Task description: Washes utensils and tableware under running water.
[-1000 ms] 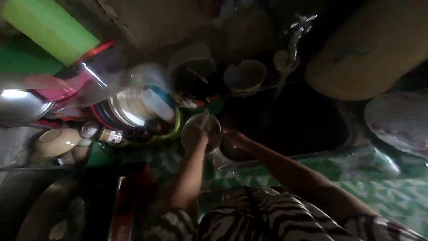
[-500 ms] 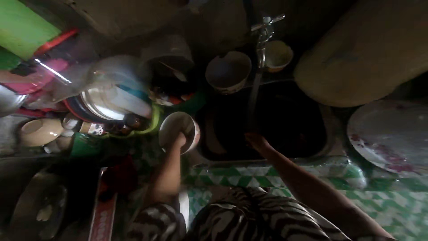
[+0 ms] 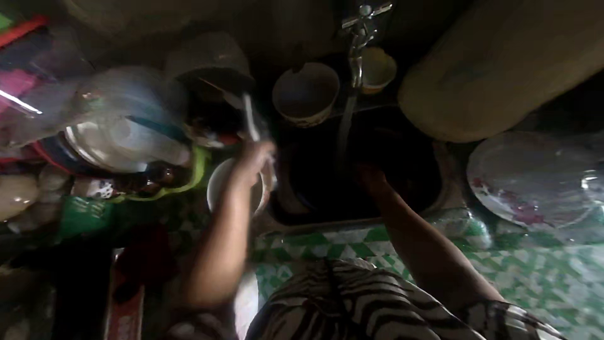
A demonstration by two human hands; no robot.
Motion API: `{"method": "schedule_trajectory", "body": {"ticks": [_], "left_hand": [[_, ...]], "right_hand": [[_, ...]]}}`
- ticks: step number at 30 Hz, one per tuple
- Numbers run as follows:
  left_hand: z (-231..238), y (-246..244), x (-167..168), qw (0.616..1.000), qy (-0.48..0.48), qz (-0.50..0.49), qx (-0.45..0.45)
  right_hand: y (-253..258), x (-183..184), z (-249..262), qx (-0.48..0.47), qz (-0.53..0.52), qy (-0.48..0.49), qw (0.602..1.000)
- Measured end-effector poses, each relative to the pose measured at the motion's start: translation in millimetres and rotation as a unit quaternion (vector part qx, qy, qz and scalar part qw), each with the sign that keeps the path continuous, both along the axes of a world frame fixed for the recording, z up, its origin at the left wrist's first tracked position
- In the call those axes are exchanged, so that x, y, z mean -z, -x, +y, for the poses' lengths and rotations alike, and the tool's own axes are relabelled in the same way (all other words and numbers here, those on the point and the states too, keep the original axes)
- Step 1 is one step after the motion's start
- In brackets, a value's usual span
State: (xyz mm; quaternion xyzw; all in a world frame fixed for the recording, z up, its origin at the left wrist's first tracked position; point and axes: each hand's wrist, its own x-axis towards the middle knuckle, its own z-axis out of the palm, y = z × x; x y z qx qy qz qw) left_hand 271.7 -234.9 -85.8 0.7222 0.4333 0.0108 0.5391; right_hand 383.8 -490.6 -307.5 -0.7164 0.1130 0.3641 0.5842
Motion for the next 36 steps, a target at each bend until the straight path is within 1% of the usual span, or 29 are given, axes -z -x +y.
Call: {"method": "schedule_trajectory", "body": {"ticks": [1,2,3,5,6,8,9,11,12,13,14,15,18,20,23,25,27,29,31,33,35,36], "left_hand": [[-17,-21,16,0.998,0.057,0.004,0.019],[-32,-40,40,0.993,0.109,0.015,0.037],[-44,-57,72,0.988,0.146,0.030,0.042],[-66,-81,137,0.979,0.191,0.067,0.033],[-75,-89,164,0.976,0.200,0.087,0.027],[-91,-103,195,0.972,0.212,0.102,0.022],[-96,-108,203,0.970,0.218,0.100,0.030],[-103,-120,207,0.973,0.202,0.098,0.058],[-104,-124,204,0.975,0.185,0.098,0.075],[-105,-127,199,0.977,0.159,0.100,0.100],[-106,-127,196,0.978,0.137,0.099,0.122],[-106,-126,194,0.978,0.115,0.098,0.145],[-102,-123,180,0.967,0.053,0.136,0.207],[-100,-119,179,0.969,0.054,0.143,0.196],[-93,-113,186,0.973,0.077,0.149,0.157],[-89,-108,191,0.975,0.088,0.150,0.136],[-86,-103,194,0.975,0.077,0.146,0.146],[-89,-104,194,0.972,0.079,0.147,0.167],[-94,-104,193,0.969,0.078,0.151,0.180],[-96,-104,188,0.972,0.073,0.151,0.167],[-93,-107,191,0.982,0.082,0.129,0.109],[-92,-108,193,0.987,0.090,0.108,0.072]], "right_hand": [[-3,3,1,-0.005,0.000,0.013,1.000],[-5,6,2,-0.009,-0.001,0.024,1.000],[-7,8,3,-0.010,-0.001,0.032,0.999],[-11,8,3,0.005,0.016,0.049,0.999],[-15,9,5,0.022,0.020,0.060,0.998],[-21,11,8,0.058,0.025,0.047,0.997],[-21,13,10,0.074,0.026,0.014,0.997],[-26,17,15,0.077,0.031,-0.088,0.993],[-30,14,20,0.054,0.029,-0.136,0.989],[-34,9,26,0.033,0.019,-0.169,0.985],[-36,2,34,0.022,0.004,-0.181,0.983],[-39,-4,40,0.015,-0.007,-0.175,0.984],[-46,-19,59,0.031,-0.001,-0.095,0.995],[-47,-22,68,0.025,0.002,-0.060,0.998],[-45,-17,71,-0.029,-0.005,-0.026,0.999],[-44,-11,71,-0.051,0.008,-0.024,0.998],[-41,-5,72,-0.052,0.012,-0.035,0.998],[-42,-5,72,-0.048,-0.035,-0.028,0.998],[-46,-11,68,-0.044,-0.103,0.013,0.994],[-54,-11,65,-0.017,-0.153,0.047,0.987],[-63,-10,61,0.041,-0.179,0.040,0.982],[-65,-10,58,0.080,-0.173,0.026,0.981]]}}
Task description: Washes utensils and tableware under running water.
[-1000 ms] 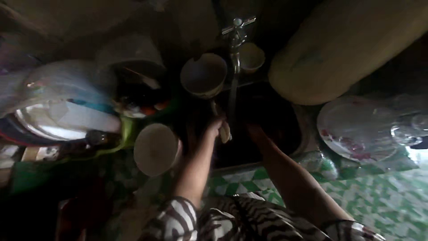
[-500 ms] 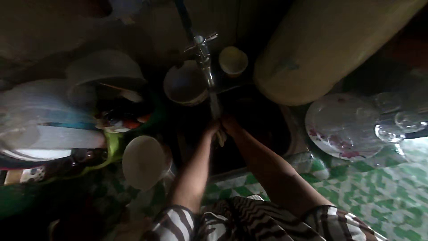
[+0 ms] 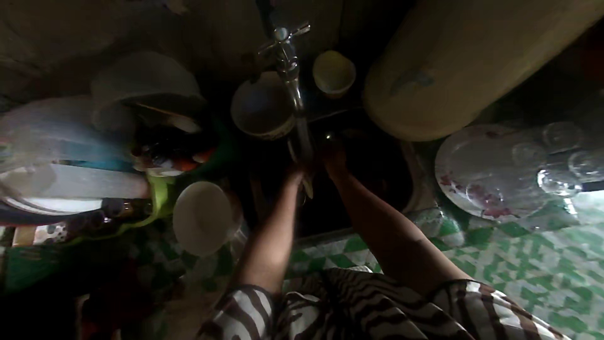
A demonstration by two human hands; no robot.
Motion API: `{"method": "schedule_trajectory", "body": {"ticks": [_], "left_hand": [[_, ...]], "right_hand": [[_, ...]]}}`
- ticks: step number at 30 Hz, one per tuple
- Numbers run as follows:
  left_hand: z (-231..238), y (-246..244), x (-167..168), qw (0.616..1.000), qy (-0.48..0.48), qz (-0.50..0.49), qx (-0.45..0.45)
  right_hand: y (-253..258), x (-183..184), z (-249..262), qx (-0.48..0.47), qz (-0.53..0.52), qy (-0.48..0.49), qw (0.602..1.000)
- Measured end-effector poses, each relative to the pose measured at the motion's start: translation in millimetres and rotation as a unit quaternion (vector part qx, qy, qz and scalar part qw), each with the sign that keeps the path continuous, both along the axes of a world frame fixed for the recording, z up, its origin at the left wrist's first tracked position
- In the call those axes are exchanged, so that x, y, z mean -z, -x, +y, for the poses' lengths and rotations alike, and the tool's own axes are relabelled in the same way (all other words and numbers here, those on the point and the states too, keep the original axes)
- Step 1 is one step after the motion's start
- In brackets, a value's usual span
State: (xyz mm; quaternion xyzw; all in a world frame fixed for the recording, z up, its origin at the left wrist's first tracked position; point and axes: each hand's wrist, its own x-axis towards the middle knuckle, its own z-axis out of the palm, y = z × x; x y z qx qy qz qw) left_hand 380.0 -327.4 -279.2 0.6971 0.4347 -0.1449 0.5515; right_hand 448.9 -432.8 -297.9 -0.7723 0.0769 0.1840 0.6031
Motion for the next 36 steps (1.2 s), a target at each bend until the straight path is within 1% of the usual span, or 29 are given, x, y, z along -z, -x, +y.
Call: {"method": "schedule_trajectory", "body": {"ticks": [2,3,5,7,8,9,10,11,13,14,15,17,18,19,20,21,22,23,24,25,27,28,30,32,34,36], "left_hand": [[-3,-2,-6,0.993,0.015,-0.045,-0.106],[-4,-4,-7,0.980,0.035,-0.087,-0.174],[-7,-9,-10,0.938,0.103,-0.188,-0.273],[-10,-13,-8,0.887,0.164,-0.282,-0.326],[-12,-15,-8,0.867,0.189,-0.309,-0.343],[-13,-15,-9,0.852,0.203,-0.322,-0.358],[-15,-13,-10,0.846,0.209,-0.324,-0.369],[-15,-11,-10,0.845,0.209,-0.322,-0.372],[-11,-2,-7,0.857,0.207,-0.306,-0.360],[-6,5,-7,0.872,0.201,-0.279,-0.348],[-3,13,-9,0.894,0.178,-0.233,-0.340],[3,29,-12,0.942,0.083,-0.114,-0.305],[6,35,-14,0.964,0.022,-0.052,-0.261],[8,40,-15,0.979,-0.043,0.000,-0.198],[10,42,-18,0.986,-0.102,0.038,-0.126],[11,42,-23,0.987,-0.141,0.062,-0.052],[13,40,-24,0.986,-0.153,0.062,0.008],[13,36,-23,0.987,-0.142,0.050,0.055],[13,31,-20,0.991,-0.105,0.032,0.082],[10,27,-16,0.996,-0.046,0.010,0.081],[-1,26,-17,0.997,0.066,-0.027,0.034],[-4,27,-16,0.995,0.090,-0.041,0.008],[-2,29,-5,0.996,0.084,-0.035,-0.014],[3,30,3,0.998,0.057,-0.013,-0.026],[6,29,11,0.999,0.025,-0.002,-0.028],[6,30,6,1.000,-0.001,0.000,-0.010]], "right_hand": [[1,1,-6,0.054,0.037,-0.034,0.997],[6,3,-11,0.056,0.065,-0.047,0.995],[25,12,-23,0.009,0.145,-0.092,0.985],[48,17,-28,-0.033,0.224,-0.154,0.962],[55,17,-28,-0.047,0.266,-0.201,0.942],[61,19,-26,-0.055,0.299,-0.244,0.921],[65,20,-24,-0.051,0.312,-0.268,0.910],[67,20,-20,-0.035,0.304,-0.267,0.914],[61,24,-18,-0.024,0.252,-0.194,0.948],[54,29,-19,-0.028,0.219,-0.148,0.964],[45,35,-20,-0.029,0.186,-0.112,0.976],[25,33,-25,-0.054,0.118,-0.032,0.991],[13,30,-27,-0.094,0.080,0.020,0.992],[3,24,-29,-0.142,0.045,0.057,0.987],[-4,16,-30,-0.193,0.013,0.089,0.977],[-9,5,-28,-0.243,-0.002,0.113,0.963],[-10,-4,-24,-0.278,-0.006,0.128,0.952],[-8,-11,-18,-0.300,0.000,0.133,0.945],[-4,-17,-12,-0.304,0.015,0.121,0.945],[1,-22,-6,-0.295,0.029,0.105,0.949],[11,-21,3,-0.273,0.049,0.098,0.956],[16,-18,6,-0.249,0.066,0.086,0.962],[25,-14,9,-0.183,0.117,0.036,0.976],[31,-8,10,-0.120,0.159,-0.040,0.979],[36,-4,9,-0.097,0.177,-0.091,0.975],[40,-3,8,-0.095,0.180,-0.120,0.972]]}}
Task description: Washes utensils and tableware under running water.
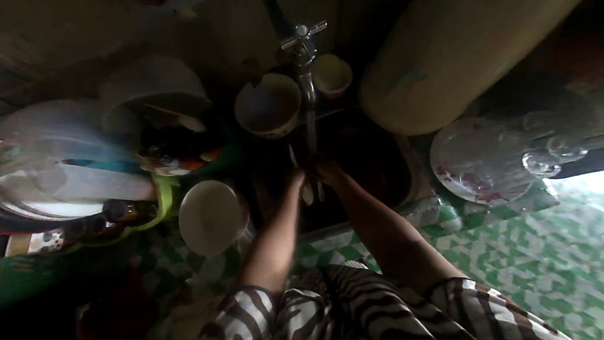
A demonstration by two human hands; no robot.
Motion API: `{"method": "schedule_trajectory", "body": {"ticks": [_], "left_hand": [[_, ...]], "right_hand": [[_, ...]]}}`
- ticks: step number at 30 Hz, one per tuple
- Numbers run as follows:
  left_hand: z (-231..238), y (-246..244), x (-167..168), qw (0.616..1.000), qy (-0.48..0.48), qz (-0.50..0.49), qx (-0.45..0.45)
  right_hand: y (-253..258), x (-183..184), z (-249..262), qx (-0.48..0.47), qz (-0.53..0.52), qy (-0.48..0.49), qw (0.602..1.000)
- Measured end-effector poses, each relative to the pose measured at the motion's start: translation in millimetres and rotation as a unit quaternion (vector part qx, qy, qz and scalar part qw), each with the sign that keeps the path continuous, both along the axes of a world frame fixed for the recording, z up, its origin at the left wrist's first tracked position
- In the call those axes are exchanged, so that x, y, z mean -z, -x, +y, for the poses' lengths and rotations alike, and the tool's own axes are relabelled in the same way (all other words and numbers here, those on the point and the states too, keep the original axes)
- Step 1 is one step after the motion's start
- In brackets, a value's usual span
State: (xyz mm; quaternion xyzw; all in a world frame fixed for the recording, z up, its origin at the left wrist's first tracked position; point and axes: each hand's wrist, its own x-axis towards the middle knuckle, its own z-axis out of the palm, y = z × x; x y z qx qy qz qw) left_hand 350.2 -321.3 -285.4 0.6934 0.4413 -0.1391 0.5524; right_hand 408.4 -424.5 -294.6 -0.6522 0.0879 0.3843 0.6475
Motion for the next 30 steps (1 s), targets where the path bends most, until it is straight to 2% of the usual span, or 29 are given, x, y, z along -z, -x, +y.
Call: {"method": "schedule_trajectory", "body": {"ticks": [2,5,9,12,18,21,24,27,30], "left_hand": [[1,-1,-11,1.000,-0.013,-0.006,0.020],[0,-2,-10,0.999,-0.006,-0.039,0.008],[-2,-5,-28,0.995,-0.062,-0.003,0.072],[4,-5,-26,0.996,-0.068,-0.041,0.044],[20,-5,-15,0.993,-0.003,-0.118,0.030],[25,4,-12,0.987,0.073,-0.146,-0.006],[24,18,-26,0.989,0.069,-0.131,-0.013],[28,27,-23,0.989,0.064,-0.133,-0.006],[30,36,-21,0.988,0.083,-0.132,-0.003]], "right_hand": [[0,2,2,0.011,-0.003,-0.020,1.000],[2,-1,6,0.037,-0.011,0.002,0.999],[3,-5,3,0.013,-0.044,0.040,0.998],[-1,-7,0,0.000,-0.079,0.053,0.995],[-15,-33,3,-0.064,-0.143,0.113,0.981],[-21,-44,1,-0.113,-0.183,0.131,0.968],[-17,-60,-1,-0.134,-0.203,0.161,0.957],[-17,-70,1,-0.159,-0.231,0.206,0.938],[-22,-62,1,-0.174,-0.251,0.227,0.925]]}}
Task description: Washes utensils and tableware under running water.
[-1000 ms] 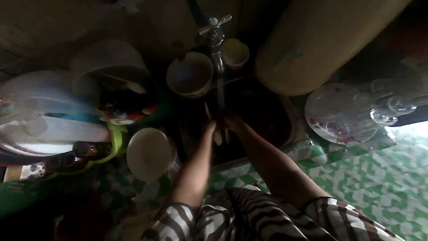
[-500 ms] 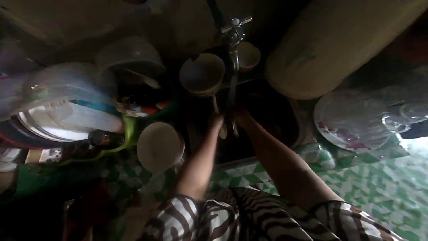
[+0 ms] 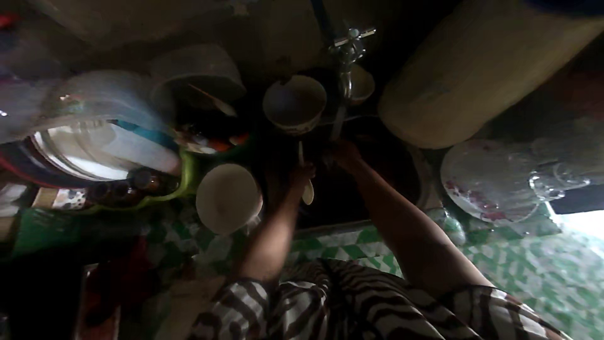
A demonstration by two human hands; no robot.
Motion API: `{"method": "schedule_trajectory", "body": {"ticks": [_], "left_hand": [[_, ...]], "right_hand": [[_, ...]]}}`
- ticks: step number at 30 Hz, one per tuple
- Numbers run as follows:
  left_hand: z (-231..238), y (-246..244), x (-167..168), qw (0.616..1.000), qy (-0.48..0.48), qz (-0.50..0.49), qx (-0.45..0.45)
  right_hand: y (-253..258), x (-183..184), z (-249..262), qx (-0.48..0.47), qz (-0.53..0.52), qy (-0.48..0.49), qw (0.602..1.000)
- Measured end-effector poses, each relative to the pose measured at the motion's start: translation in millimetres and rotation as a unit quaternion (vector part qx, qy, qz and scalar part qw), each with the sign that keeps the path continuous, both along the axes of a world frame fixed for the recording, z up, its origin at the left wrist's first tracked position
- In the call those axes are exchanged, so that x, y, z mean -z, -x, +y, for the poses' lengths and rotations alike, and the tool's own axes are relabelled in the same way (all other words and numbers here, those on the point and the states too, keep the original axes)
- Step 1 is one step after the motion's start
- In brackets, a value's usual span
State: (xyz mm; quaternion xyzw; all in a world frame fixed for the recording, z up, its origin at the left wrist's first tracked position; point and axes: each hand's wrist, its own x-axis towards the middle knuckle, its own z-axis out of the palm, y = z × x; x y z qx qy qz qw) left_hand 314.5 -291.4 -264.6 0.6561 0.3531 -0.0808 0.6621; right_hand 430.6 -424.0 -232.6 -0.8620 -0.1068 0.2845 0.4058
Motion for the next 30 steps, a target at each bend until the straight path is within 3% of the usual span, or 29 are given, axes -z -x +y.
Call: {"method": "schedule_trajectory", "body": {"ticks": [3,5,11,16,21,26,28,30], "left_hand": [[-1,14,-19,1.000,-0.001,0.001,0.016],[0,22,-30,1.000,-0.006,0.004,0.027],[21,35,6,1.000,0.005,-0.012,0.025],[23,44,10,1.000,0.018,0.017,0.014],[20,54,2,0.999,0.035,0.010,0.017],[19,61,-7,0.998,0.050,0.022,0.018],[18,65,-6,0.998,0.064,0.008,0.011],[19,71,-5,0.997,0.078,0.005,-0.002]], "right_hand": [[0,13,-1,-0.020,-0.029,-0.015,0.999],[7,3,0,-0.041,-0.050,-0.005,0.998],[1,-12,3,-0.008,-0.099,0.073,0.992],[7,-28,8,0.032,-0.088,0.043,0.995],[14,-20,22,-0.095,-0.068,0.183,0.976],[39,-66,51,-0.251,-0.186,0.260,0.914],[38,-92,72,-0.255,-0.223,0.224,0.914],[43,-142,102,-0.234,-0.236,0.146,0.932]]}}
